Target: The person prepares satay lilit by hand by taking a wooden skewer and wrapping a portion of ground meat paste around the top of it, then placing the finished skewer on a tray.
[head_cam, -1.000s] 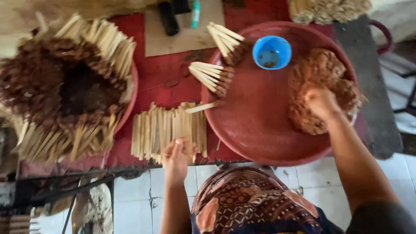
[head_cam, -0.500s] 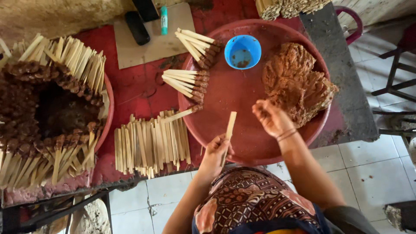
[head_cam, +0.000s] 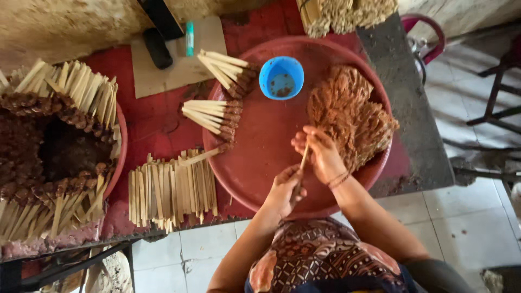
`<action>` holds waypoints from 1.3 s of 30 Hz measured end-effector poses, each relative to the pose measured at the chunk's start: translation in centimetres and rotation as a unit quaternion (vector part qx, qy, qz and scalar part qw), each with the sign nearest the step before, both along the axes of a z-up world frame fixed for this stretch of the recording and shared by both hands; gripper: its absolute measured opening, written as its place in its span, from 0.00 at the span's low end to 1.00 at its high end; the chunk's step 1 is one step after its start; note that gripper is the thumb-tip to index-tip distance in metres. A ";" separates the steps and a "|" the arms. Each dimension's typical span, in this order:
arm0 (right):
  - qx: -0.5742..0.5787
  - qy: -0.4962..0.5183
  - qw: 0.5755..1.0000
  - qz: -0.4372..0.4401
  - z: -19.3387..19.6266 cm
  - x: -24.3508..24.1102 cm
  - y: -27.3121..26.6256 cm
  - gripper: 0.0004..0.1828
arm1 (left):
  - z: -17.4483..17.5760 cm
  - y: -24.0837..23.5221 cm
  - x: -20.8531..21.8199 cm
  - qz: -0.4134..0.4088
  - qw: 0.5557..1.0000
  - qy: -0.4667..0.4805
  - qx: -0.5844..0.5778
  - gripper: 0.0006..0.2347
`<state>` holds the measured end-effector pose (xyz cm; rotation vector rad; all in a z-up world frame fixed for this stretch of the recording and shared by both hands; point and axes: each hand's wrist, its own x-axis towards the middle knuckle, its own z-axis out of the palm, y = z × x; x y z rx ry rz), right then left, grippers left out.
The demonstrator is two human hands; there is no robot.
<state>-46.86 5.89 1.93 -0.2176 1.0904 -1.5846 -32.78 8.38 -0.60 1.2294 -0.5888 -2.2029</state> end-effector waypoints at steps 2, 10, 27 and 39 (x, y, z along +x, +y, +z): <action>-0.001 -0.045 0.999 0.017 0.5 -1.5 -0.2 0.17 | -0.9 -0.3 -0.8 0.004 1.000 0.006 0.020 0.08; 0.040 -0.243 0.962 0.115 2.3 -3.8 0.9 0.38 | -3.1 1.3 -2.2 -0.006 0.988 -0.082 -0.132 0.10; 0.000 -0.150 0.987 -0.057 -1.1 -0.9 -1.5 0.21 | 2.7 -1.1 0.6 -0.146 0.930 -0.213 -0.262 0.16; -0.064 -0.117 0.991 0.004 3.7 3.7 -1.2 0.28 | -3.2 -2.5 5.5 -0.069 0.993 -0.033 -0.095 0.09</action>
